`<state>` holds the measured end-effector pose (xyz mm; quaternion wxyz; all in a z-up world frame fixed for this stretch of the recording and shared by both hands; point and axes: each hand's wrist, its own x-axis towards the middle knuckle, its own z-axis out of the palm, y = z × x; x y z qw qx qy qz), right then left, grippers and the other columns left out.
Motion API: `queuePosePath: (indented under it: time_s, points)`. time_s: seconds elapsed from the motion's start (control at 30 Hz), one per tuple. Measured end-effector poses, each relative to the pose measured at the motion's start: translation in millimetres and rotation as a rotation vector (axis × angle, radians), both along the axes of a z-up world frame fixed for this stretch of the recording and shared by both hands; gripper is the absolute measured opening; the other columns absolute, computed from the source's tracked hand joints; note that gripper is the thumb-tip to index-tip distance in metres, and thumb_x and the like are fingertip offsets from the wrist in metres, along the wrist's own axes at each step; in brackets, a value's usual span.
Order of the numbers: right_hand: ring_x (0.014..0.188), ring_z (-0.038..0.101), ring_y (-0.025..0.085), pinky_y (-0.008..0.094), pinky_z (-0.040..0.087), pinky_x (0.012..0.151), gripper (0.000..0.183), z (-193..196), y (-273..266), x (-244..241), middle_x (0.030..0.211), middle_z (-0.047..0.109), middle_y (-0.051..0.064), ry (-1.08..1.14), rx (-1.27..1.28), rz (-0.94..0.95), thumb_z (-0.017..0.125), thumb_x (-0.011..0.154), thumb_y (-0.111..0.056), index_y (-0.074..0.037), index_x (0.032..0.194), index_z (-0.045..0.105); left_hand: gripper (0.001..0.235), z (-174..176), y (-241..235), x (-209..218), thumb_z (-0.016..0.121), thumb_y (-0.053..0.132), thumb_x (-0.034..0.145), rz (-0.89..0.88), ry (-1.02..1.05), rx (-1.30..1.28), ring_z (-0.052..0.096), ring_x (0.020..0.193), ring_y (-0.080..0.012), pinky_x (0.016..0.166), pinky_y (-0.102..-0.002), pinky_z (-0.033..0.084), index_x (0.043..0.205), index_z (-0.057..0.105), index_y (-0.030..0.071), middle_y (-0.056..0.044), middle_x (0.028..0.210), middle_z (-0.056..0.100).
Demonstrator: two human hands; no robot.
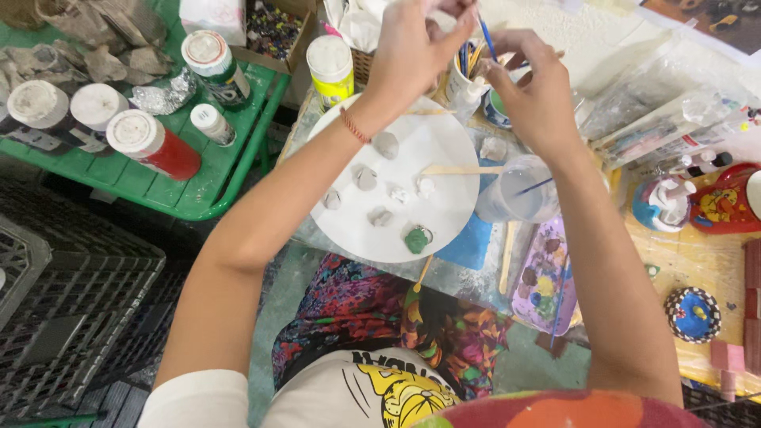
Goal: The person paints a small clay object using a paintbrush and handles various paint containers and a paint tube at a workbench.
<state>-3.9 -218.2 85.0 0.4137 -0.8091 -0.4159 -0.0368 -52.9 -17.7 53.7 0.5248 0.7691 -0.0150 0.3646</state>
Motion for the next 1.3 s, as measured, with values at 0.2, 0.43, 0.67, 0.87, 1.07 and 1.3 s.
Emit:
queuePosePath:
  time_s: [0.2, 0.43, 0.67, 0.87, 1.07, 1.3]
  points:
    - [0.082, 0.07, 0.011, 0.028, 0.051, 0.073, 0.015, 5.5, -4.0, -13.5, 0.09, 0.076, 0.005, 0.028, 0.009, -0.02, 0.064, 0.11, -0.008, -0.003, 0.119, 0.075, 0.022, 22.1, -3.6, -19.1, 0.074, 0.019, 0.1, -0.322, -0.016, -0.326, 0.058, 0.052, -0.0015, 0.041, -0.021, 0.044, 0.11, 0.068, 0.0, -0.006, 0.096, 0.078]
    - [0.086, 0.07, 0.017, 0.031, 0.053, 0.078, 0.017, -3.5, -15.0, -5.1, 0.101, 0.076, 0.012, -0.089, -0.034, -0.001, 0.066, 0.108, -0.009, 0.001, 0.121, 0.073, 0.022, 7.8, 2.9, -8.5, 0.072, 0.02, 0.1, -0.323, -0.007, -0.352, 0.063, 0.055, -0.0041, 0.04, -0.021, 0.05, 0.11, 0.072, 0.0, -0.006, 0.097, 0.076]
    - [0.093, 0.072, 0.028, 0.039, 0.055, 0.084, 0.014, -35.3, 14.0, 76.2, 0.105, 0.076, 0.014, -0.246, -0.052, -0.003, 0.067, 0.103, -0.007, -0.003, 0.115, 0.074, 0.015, -17.4, 31.5, 30.1, 0.066, 0.02, 0.103, 0.017, 0.118, 0.031, 0.063, 0.046, -0.0101, 0.044, -0.026, 0.05, 0.102, 0.073, 0.007, -0.006, 0.064, 0.068]
    - [0.096, 0.063, 0.036, 0.051, 0.049, 0.079, 0.01, -62.0, 59.4, 104.1, 0.086, 0.075, 0.012, -0.471, -0.399, -0.149, 0.081, 0.091, -0.022, -0.012, 0.093, 0.082, 0.013, -39.4, 26.8, 49.1, 0.071, 0.018, 0.099, 0.156, -0.24, 0.289, 0.065, 0.059, -0.0221, 0.058, -0.035, 0.051, 0.102, 0.069, 0.005, -0.008, 0.084, 0.075]
    - [0.095, 0.064, 0.036, 0.05, 0.05, 0.08, 0.01, -49.9, 63.2, 96.2, 0.088, 0.077, 0.008, -0.376, -0.377, -0.148, 0.081, 0.088, -0.021, -0.011, 0.09, 0.08, 0.011, -56.9, 22.9, 56.4, 0.065, 0.015, 0.097, -0.045, 0.222, -0.042, 0.072, 0.06, -0.0258, 0.056, -0.035, 0.055, 0.103, 0.067, 0.005, -0.007, 0.088, 0.076]
    - [0.088, 0.069, 0.017, 0.03, 0.053, 0.078, 0.008, -18.6, 24.8, 73.0, 0.1, 0.076, 0.009, -0.149, 0.086, -0.038, 0.069, 0.105, -0.007, 0.0, 0.109, 0.067, 0.017, -70.6, 1.8, 55.7, 0.076, 0.014, 0.092, 0.059, -0.01, 0.229, 0.07, 0.089, -0.0212, 0.075, -0.032, 0.057, 0.109, 0.074, 0.01, -0.006, 0.103, 0.075]
